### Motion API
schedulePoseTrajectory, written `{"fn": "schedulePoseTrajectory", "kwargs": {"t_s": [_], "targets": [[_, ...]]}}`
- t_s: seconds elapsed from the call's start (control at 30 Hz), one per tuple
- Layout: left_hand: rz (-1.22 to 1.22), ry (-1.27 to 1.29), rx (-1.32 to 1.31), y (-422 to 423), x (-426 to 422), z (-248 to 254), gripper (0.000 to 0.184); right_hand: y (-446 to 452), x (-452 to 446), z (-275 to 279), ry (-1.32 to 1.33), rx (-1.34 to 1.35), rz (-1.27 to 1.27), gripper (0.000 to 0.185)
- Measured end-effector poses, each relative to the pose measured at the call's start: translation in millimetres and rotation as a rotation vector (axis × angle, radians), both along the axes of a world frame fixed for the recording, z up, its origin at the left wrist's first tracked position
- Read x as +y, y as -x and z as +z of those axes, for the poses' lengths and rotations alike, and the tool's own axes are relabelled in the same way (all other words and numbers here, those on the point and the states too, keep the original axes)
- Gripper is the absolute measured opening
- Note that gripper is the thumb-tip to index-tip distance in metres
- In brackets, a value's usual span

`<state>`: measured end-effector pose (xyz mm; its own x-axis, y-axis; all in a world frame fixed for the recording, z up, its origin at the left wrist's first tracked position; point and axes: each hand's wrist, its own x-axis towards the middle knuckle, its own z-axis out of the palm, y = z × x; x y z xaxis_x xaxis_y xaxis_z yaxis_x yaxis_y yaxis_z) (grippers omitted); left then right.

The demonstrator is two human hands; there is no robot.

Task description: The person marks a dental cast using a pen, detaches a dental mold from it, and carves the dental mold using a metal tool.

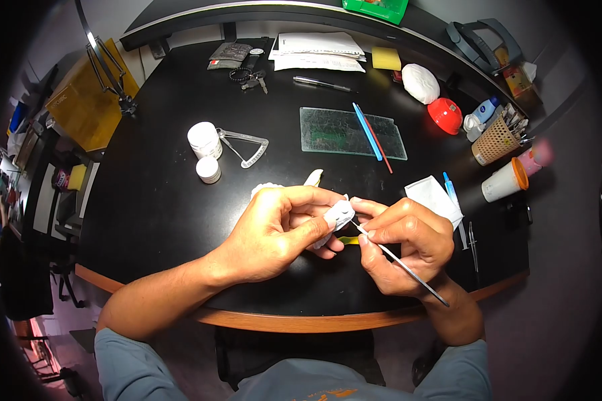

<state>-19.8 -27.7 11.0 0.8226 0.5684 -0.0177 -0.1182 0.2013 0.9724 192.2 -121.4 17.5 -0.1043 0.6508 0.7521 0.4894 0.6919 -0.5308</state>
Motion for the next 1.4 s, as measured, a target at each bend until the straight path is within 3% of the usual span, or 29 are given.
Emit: {"fn": "schedulePoseTrajectory", "kwargs": {"t_s": [0.7,1.4], "targets": [[-0.043,-0.084,0.051,2.9,4.9,-0.8,0.036,-0.9,0.4,2.4,-0.007,-0.054,0.01,0.018],[-0.043,0.066,-0.029,1.9,1.7,-4.8,0.041,0.3,-1.4,1.2,0.0,0.017,0.023,0.017]]}}
